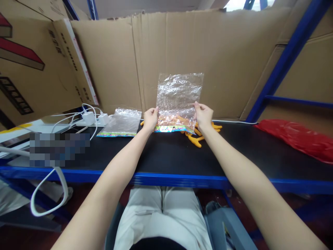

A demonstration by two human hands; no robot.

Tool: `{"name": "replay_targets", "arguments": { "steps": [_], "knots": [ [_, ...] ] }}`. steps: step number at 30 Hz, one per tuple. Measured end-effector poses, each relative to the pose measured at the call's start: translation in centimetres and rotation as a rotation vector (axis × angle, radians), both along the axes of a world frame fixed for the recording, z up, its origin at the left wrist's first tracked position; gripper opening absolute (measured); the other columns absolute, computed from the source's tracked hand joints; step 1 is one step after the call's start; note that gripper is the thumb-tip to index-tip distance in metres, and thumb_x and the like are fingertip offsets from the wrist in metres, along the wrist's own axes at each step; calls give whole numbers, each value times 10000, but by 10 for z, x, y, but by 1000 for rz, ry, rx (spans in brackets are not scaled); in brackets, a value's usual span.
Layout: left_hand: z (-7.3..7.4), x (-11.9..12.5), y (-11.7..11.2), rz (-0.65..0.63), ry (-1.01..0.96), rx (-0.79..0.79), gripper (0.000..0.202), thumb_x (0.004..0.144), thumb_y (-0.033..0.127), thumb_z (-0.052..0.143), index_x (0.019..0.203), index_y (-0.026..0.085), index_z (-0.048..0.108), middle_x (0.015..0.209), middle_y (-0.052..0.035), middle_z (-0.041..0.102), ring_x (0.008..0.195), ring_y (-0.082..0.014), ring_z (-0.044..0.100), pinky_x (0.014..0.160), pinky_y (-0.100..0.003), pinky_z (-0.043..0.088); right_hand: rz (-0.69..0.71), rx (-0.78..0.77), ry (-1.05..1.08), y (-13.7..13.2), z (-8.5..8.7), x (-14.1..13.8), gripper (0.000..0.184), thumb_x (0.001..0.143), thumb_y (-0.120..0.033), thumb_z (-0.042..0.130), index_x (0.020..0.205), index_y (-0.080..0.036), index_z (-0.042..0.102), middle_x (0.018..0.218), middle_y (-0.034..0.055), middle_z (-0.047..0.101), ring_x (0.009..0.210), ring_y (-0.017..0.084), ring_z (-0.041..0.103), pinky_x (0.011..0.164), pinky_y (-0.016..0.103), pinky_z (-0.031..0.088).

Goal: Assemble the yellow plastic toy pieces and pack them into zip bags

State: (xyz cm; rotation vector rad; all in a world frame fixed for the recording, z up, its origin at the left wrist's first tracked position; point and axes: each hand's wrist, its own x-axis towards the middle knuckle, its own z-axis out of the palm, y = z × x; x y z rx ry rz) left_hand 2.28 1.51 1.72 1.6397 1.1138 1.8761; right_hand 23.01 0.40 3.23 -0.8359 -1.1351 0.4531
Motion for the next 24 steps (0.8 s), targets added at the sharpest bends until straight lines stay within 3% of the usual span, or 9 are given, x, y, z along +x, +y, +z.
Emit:
{"name": "replay_targets", "arguments": {
  "steps": [6, 18, 24],
  "knots": [
    [-4, -4, 6, 52, -28, 33, 336, 830, 402, 489, 589, 170, 464, 484, 57, 332, 461, -76, 324, 464, -195, 265, 102, -68, 18, -3, 0, -5, 349, 739, -508, 574, 595, -195, 524, 374, -46, 428, 332, 100, 372, 369, 238, 275],
    [-2, -6, 4, 37, -52, -18, 354, 819, 430, 507, 579, 176, 457, 448, 62, 313, 402, -73, 318, 417, -200, 241, 51, -48, -57, -1, -2, -4, 352, 716, -535, 589, 622, -203, 521, 376, -68, 380, 353, 88, 352, 398, 234, 276],
    [-3, -6, 6, 107, -91, 2, 417, 846, 436, 462, 528, 192, 348, 447, 56, 287, 402, -79, 301, 420, -213, 222, 65, -6, -54, 0, 0, -5, 333, 694, -485, 625, 591, -177, 551, 505, -47, 473, 479, 73, 401, 471, 208, 323]
  ]
}}
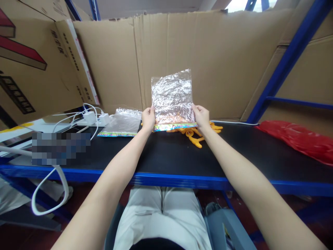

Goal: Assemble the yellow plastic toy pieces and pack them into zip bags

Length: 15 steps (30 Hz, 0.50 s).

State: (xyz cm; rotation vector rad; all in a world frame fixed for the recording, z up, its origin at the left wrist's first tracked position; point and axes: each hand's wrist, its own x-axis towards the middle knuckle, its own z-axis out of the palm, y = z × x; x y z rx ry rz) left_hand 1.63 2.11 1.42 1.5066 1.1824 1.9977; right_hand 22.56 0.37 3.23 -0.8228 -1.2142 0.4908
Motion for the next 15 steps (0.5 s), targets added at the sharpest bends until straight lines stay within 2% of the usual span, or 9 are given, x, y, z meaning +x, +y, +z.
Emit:
{"name": "replay_targets", "arguments": {
  "steps": [4, 9, 15],
  "knots": [
    [-2, -3, 6, 74, -12, 15, 418, 850, 413, 462, 517, 192, 343, 465, 48, 290, 458, -92, 318, 463, -218, 232, 22, -40, -99, 1, -4, 0, 336, 690, -467, 632, 552, -176, 539, 458, -50, 428, 437, 70, 350, 432, 213, 272],
    [-5, -7, 10, 111, 61, -14, 428, 840, 400, 471, 489, 185, 355, 461, 49, 286, 464, -89, 285, 464, -225, 205, 41, -50, -131, 1, -6, 1, 348, 676, -514, 625, 582, -187, 552, 391, -64, 364, 369, 73, 301, 391, 222, 211],
    [-7, -9, 14, 83, 48, -23, 437, 826, 417, 486, 483, 183, 352, 454, 52, 266, 456, -84, 270, 450, -224, 191, 78, -27, -77, -2, -1, 0, 369, 627, -542, 651, 645, -175, 614, 458, -50, 435, 417, 69, 330, 416, 217, 233]
  ]
}}
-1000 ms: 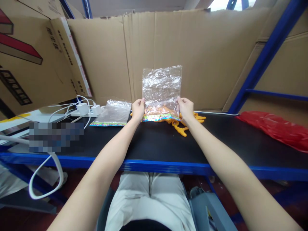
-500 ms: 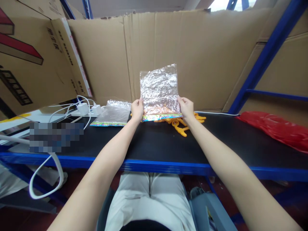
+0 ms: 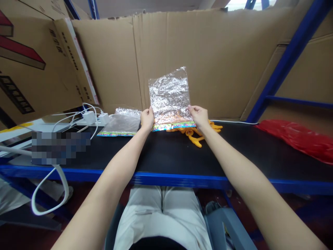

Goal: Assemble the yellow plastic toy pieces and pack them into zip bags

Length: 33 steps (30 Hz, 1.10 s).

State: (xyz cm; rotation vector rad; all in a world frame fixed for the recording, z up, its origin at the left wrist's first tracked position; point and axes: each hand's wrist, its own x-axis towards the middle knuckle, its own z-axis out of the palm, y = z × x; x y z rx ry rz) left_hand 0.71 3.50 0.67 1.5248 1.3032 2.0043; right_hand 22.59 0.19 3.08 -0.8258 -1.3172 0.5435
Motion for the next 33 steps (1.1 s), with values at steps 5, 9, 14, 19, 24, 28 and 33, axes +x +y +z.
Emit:
{"name": "replay_targets", "arguments": {
  "steps": [5, 9, 14, 19, 24, 28, 33],
  "knots": [
    [2, 1, -3, -38, -21, 18, 426, 827, 426, 485, 503, 183, 352, 464, 53, 276, 451, -79, 269, 442, -216, 196, 118, -84, 85, 1, 0, 3, 341, 626, -507, 678, 601, -179, 586, 403, -64, 399, 375, 63, 297, 394, 212, 234],
    [7, 6, -12, -154, -5, 27, 409, 824, 398, 505, 508, 178, 368, 473, 50, 306, 459, -76, 291, 445, -207, 218, 138, -175, 151, 2, 1, 6, 358, 649, -478, 676, 526, -189, 503, 384, -57, 395, 352, 72, 315, 366, 215, 235],
    [9, 15, -22, -326, 54, -44, 425, 800, 420, 541, 498, 180, 363, 440, 56, 283, 420, -69, 274, 420, -209, 201, -12, -189, 260, 2, 4, 12, 274, 718, -406, 630, 587, -182, 540, 411, -56, 415, 355, 70, 331, 358, 215, 249],
    [6, 17, -25, -409, 93, -71, 392, 805, 453, 521, 539, 185, 416, 410, 64, 286, 361, -65, 270, 382, -205, 189, -41, -197, 274, 6, 4, 18, 291, 767, -455, 550, 635, -197, 535, 408, -63, 407, 318, 71, 303, 326, 222, 228],
    [8, 16, -25, -457, 7, -100, 314, 799, 356, 540, 554, 176, 461, 417, 63, 335, 357, -58, 304, 378, -202, 220, -27, -179, 257, 6, 3, 17, 303, 767, -455, 556, 622, -189, 548, 407, -56, 412, 333, 64, 305, 341, 216, 215],
    [9, 16, -23, -433, -75, -76, 208, 779, 270, 545, 604, 162, 513, 475, 60, 389, 384, -48, 336, 389, -189, 245, 11, -180, 213, 3, 4, 11, 292, 753, -422, 589, 590, -183, 548, 402, -57, 392, 350, 60, 321, 361, 211, 229],
    [10, 16, -21, -324, -128, -76, 199, 789, 212, 498, 597, 164, 478, 465, 67, 380, 354, -45, 330, 357, -179, 241, 143, -230, 224, 1, 2, 7, 258, 720, -369, 637, 583, -167, 554, 405, -55, 395, 358, 51, 320, 357, 192, 217]
  ]
}}
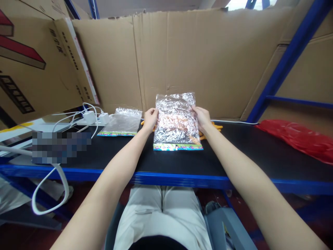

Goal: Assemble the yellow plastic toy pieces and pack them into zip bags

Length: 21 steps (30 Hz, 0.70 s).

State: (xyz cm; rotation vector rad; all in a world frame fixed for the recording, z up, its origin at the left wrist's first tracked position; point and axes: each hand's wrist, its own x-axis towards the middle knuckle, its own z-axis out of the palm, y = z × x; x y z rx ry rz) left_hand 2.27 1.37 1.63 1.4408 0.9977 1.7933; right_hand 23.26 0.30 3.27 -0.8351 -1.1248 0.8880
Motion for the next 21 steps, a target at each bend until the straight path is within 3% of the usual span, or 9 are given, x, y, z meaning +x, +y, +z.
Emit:
{"name": "replay_targets", "arguments": {
  "steps": [6, 13, 18, 21],
  "knots": [
    [-1, -2, 2, 27, -42, -30, 175, 790, 198, 480, 620, 170, 452, 482, 77, 368, 314, -31, 290, 328, -168, 219, 61, -4, -25, 3, -6, -1, 294, 655, -415, 684, 608, -167, 533, 471, -54, 451, 392, 56, 381, 380, 187, 294],
    [0, -1, 1, 72, -9, -22, 53, 768, 155, 477, 723, 166, 502, 569, 61, 438, 373, -37, 348, 375, -161, 280, -36, -34, -138, -4, -2, -6, 276, 775, -283, 558, 539, -165, 475, 386, -55, 412, 363, 51, 317, 394, 183, 244],
    [-2, -4, 7, 172, 98, 33, 83, 770, 160, 469, 701, 165, 513, 608, 31, 478, 524, -79, 460, 513, -191, 386, -129, 9, -123, -1, -3, -7, 248, 773, -223, 530, 537, -163, 487, 440, -51, 442, 417, 59, 356, 446, 186, 290],
    [-3, -6, 7, 324, 284, 136, 121, 794, 182, 449, 710, 165, 534, 729, -16, 542, 710, -121, 533, 680, -240, 430, -191, 27, -39, 5, -5, -4, 192, 757, -219, 535, 574, -168, 508, 505, -52, 457, 457, 68, 376, 470, 196, 317]
  ]
}}
